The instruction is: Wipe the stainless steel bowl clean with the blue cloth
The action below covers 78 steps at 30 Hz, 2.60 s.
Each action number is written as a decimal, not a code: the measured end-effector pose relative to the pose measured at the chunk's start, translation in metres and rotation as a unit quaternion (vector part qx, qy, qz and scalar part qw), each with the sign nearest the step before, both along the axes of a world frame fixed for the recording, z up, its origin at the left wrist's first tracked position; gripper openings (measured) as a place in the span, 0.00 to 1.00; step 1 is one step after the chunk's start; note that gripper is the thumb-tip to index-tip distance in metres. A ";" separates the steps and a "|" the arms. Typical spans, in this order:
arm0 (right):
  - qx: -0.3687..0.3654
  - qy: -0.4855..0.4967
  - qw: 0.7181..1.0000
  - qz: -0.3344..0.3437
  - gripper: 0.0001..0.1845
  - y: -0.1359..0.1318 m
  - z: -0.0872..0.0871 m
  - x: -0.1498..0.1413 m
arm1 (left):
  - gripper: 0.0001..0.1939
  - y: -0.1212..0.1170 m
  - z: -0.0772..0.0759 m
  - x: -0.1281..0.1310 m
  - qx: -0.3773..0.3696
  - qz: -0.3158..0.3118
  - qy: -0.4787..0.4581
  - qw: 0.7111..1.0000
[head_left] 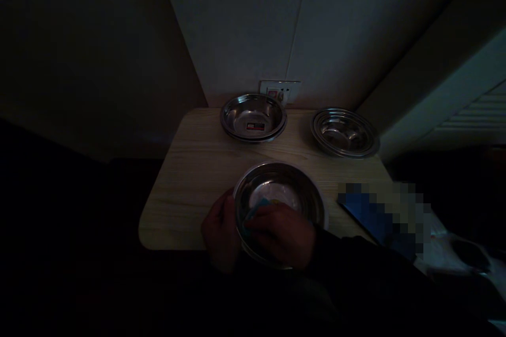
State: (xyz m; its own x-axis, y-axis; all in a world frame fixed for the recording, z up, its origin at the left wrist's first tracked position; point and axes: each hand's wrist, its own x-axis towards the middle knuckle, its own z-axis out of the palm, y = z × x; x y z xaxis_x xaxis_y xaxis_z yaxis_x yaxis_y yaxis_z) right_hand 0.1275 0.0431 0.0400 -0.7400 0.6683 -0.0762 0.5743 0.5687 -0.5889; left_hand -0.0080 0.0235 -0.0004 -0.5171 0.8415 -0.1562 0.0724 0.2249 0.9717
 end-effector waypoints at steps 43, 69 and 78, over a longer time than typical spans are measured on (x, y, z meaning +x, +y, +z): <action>0.010 -0.016 0.999 0.044 0.09 0.004 0.003 -0.001 | 0.18 0.001 0.002 0.001 -0.018 0.009 0.030 0.999; -0.015 -0.043 0.999 0.010 0.09 -0.001 0.006 -0.005 | 0.19 0.001 0.001 -0.001 -0.024 0.000 0.041 0.999; 0.021 -0.033 0.987 -0.158 0.13 0.010 -0.001 -0.024 | 0.19 0.003 0.000 -0.002 -0.019 -0.015 0.023 0.999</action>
